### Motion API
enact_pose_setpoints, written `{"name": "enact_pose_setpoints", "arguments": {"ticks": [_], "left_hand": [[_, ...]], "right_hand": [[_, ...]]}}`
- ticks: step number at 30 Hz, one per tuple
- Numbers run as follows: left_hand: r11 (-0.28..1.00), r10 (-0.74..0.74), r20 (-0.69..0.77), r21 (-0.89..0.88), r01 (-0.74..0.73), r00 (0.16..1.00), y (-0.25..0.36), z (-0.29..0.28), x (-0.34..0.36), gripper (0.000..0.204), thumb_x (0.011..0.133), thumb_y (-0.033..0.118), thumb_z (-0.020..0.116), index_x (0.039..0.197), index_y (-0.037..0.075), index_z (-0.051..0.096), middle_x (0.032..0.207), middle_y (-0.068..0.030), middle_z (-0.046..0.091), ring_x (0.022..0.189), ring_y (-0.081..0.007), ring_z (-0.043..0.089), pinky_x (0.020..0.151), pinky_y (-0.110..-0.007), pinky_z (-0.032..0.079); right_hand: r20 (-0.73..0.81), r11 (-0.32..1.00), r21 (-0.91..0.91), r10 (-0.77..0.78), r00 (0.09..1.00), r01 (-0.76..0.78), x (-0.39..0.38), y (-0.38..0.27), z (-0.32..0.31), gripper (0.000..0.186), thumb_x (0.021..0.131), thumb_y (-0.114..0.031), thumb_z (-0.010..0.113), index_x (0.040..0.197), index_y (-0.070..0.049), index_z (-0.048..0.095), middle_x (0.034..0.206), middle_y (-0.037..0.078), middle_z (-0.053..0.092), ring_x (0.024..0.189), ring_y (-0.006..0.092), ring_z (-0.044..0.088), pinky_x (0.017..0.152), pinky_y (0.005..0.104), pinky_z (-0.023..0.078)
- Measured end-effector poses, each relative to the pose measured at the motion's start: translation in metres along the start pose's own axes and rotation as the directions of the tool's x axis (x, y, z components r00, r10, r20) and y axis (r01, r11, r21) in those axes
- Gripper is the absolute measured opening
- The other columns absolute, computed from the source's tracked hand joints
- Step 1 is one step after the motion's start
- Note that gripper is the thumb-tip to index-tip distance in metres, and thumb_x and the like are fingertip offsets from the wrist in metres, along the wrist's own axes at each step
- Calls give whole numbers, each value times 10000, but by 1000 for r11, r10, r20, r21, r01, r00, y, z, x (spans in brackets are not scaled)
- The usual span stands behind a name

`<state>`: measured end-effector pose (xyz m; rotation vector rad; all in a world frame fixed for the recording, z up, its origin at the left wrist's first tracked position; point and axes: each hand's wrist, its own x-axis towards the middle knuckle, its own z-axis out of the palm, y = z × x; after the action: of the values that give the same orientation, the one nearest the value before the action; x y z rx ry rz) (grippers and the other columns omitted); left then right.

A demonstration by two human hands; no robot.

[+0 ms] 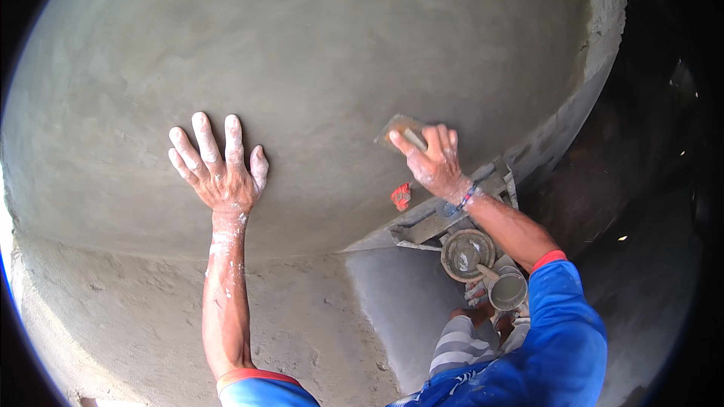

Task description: The person smooths wet plaster onto a wall using a wooden float, working across the surface and around a fixture.

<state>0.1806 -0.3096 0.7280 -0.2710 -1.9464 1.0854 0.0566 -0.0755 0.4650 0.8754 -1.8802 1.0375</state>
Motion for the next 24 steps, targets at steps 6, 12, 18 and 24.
{"name": "enact_pose_setpoints", "arguments": {"ticks": [6, 12, 18, 24], "left_hand": [[1000, -22, 4, -4, 22, 1000, -3, -7, 3, 578, 1008, 451, 454, 1539, 232, 386, 1631, -151, 264, 1511, -442, 163, 1200, -590, 116], [999, -25, 4, -26, 25, 1000, -1, -5, 0, 558, 974, 448, 507, 1491, 242, 461, 1617, -127, 299, 1497, -445, 202, 1193, -594, 146], [997, -31, 35, -70, 34, 999, 0, -4, -5, 555, 971, 406, 530, 1494, 236, 454, 1626, -127, 283, 1494, -447, 207, 1205, -585, 136], [999, -20, 49, -33, 22, 999, -4, -3, -4, 636, 973, 450, 522, 1550, 246, 349, 1644, -122, 234, 1498, -458, 175, 1203, -597, 133]], "right_hand": [[-209, 999, -40, -1, 978, -8, 162, 50, -114, 627, 815, -61, 667, 1402, -270, 598, 878, 94, 486, 827, 299, 521, 750, 444, 434], [-305, 978, 119, 198, 932, -169, 174, -21, -83, 650, 815, -52, 659, 1425, -260, 574, 863, 102, 477, 820, 325, 518, 751, 450, 453], [28, 999, 17, -46, 999, 46, 26, -71, 14, 593, 871, -92, 593, 1403, -354, 583, 859, 45, 429, 797, 245, 450, 683, 393, 335], [-268, 944, 197, 310, 912, -264, 100, 29, -60, 637, 808, -59, 679, 1417, -221, 581, 906, 103, 496, 861, 321, 514, 773, 442, 436]]}}
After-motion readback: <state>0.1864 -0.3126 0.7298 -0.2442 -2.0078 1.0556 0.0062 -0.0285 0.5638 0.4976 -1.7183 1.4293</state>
